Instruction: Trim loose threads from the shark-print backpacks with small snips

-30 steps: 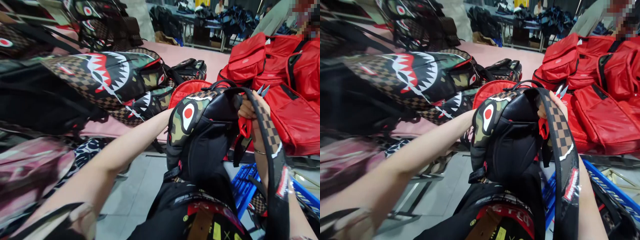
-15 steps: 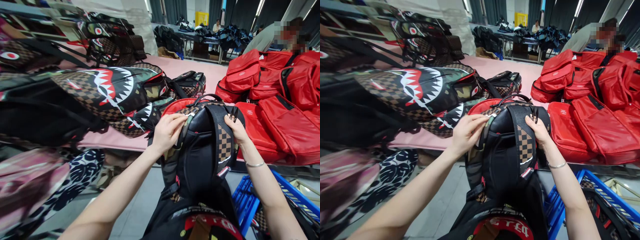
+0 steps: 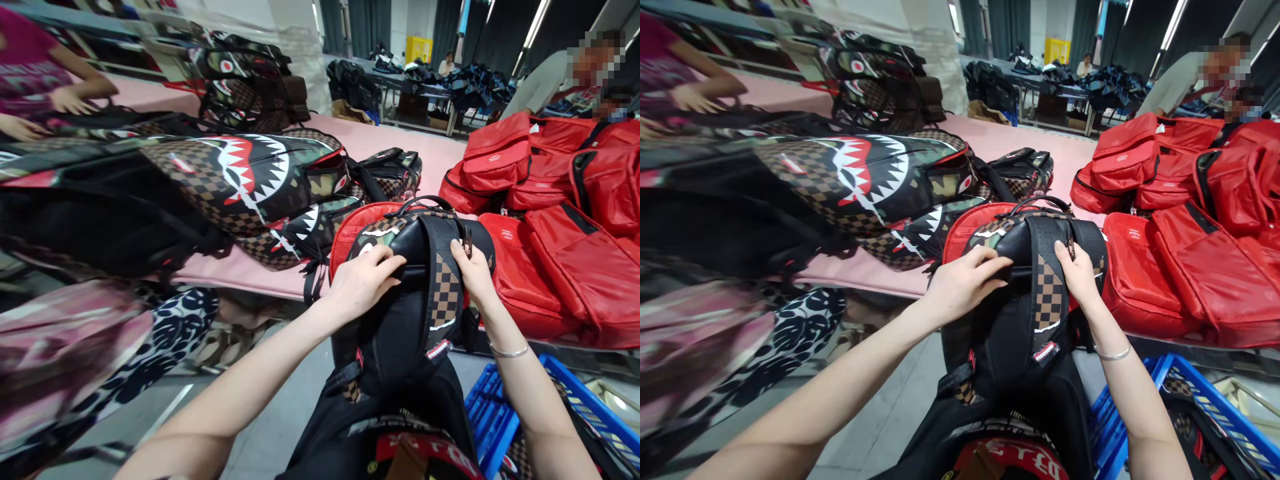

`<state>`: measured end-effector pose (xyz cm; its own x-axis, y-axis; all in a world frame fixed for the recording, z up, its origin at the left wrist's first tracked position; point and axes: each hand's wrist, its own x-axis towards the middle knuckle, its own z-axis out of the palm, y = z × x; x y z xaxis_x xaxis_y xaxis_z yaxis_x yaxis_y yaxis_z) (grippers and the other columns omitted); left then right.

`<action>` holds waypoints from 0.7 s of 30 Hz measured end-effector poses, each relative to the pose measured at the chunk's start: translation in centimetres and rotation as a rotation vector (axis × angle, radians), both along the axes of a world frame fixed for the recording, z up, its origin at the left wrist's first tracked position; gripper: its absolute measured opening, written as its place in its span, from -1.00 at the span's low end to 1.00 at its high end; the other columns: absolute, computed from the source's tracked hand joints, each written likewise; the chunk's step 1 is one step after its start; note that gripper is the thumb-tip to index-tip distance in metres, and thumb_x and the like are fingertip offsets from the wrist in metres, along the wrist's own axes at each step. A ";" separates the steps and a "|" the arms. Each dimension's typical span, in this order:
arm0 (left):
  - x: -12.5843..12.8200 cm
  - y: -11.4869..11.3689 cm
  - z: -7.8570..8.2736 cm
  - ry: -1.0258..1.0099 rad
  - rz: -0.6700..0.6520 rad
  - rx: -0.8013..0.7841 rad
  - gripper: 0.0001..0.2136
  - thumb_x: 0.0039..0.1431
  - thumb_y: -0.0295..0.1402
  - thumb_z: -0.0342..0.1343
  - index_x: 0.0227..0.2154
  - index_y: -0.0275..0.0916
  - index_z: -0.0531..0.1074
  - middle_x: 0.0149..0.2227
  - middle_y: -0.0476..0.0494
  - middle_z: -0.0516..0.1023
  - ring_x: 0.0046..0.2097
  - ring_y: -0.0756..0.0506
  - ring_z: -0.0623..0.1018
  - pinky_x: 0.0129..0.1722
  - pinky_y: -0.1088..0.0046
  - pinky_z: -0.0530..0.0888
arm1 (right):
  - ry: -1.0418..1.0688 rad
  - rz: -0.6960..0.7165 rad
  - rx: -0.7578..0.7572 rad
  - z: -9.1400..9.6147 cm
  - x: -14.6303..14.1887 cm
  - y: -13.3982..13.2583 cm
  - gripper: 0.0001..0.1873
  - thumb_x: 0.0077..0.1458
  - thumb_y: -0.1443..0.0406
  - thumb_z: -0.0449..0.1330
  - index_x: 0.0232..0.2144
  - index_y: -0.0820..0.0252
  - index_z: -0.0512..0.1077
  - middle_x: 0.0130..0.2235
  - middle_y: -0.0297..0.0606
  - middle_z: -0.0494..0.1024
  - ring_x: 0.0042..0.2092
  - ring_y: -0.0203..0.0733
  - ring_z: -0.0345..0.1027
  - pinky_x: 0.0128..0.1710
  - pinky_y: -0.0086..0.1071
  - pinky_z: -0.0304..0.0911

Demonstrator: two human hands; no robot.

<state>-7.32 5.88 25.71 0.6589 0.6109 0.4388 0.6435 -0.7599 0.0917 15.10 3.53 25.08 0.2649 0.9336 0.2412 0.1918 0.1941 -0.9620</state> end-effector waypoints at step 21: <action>-4.9 2.2 0.1 -0.635 -0.251 -0.392 -0.55 0.28 -0.22 -0.25 -0.64 -0.27 0.33 -0.60 -0.06 0.41 -0.51 0.02 0.43 -0.43 0.53 0.37 | -0.127 0.066 -0.051 -0.4 -2.2 -0.4 -0.65 0.03 0.00 0.09 -0.42 0.18 0.33 -0.40 -0.32 0.42 -0.34 -0.20 0.26 -0.27 -0.35 0.19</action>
<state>-12.20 8.10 25.85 0.4929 0.6655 0.5606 0.1914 -0.7114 0.6762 12.93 3.12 24.68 0.1730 0.9599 0.2205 0.3014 0.1615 -0.9397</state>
